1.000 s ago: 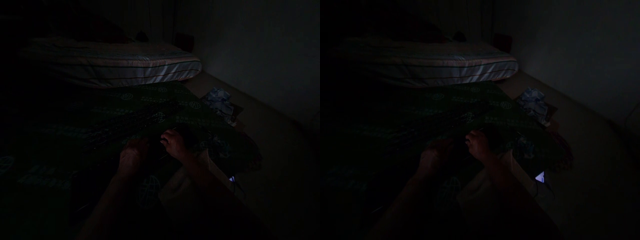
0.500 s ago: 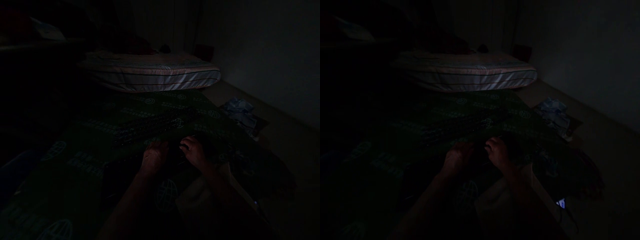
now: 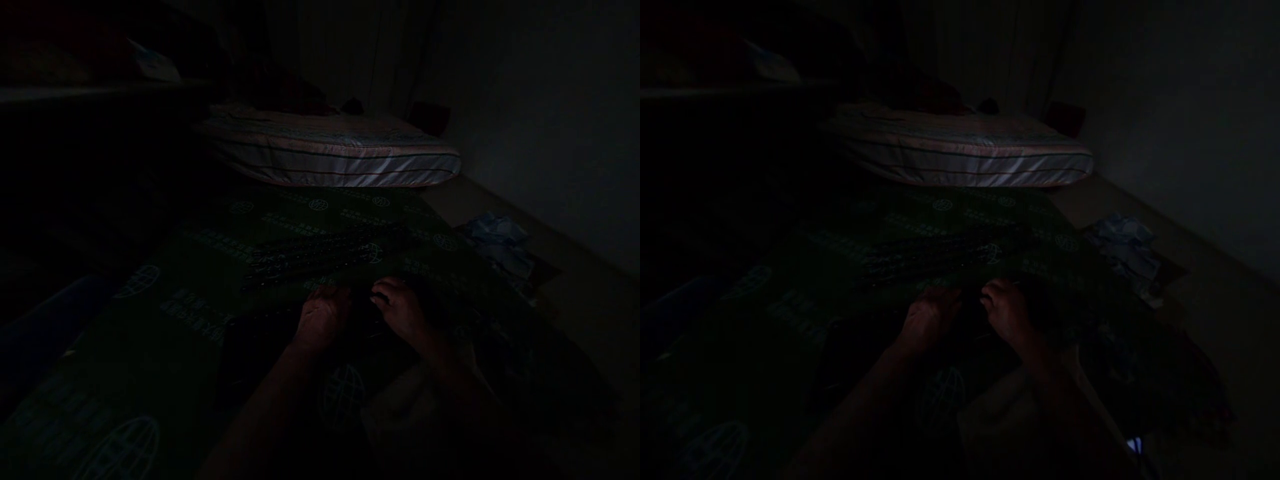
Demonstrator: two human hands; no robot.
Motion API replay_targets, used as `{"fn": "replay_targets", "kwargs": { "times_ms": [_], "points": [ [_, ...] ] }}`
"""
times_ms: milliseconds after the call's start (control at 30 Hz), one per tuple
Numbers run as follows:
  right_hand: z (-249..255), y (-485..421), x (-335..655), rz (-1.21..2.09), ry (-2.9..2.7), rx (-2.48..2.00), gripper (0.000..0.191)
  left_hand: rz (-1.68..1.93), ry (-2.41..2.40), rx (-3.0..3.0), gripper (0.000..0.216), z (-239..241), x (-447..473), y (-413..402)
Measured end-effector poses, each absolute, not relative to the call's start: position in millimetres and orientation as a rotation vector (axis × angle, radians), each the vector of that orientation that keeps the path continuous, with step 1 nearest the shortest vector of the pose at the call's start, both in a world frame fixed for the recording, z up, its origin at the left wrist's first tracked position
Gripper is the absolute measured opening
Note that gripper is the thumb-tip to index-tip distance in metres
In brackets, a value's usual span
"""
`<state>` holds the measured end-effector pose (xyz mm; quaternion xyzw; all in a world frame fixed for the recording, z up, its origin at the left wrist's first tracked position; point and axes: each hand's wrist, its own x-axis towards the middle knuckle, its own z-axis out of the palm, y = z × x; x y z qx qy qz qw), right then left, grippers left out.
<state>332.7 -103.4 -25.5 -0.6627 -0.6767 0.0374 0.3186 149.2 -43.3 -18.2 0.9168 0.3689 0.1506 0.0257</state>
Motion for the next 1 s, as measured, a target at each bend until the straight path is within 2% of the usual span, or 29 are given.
{"fn": "replay_targets", "kwargs": {
  "times_ms": [433,1000],
  "points": [
    [-8,-68,336,0.390,-2.011,-1.714,0.015,0.371,1.168,2.822,0.023,-12,149,-47],
    [0,-49,343,0.671,-2.040,-1.771,0.015,0.378,1.151,2.795,0.021,-13,150,-49]
  ]
}}
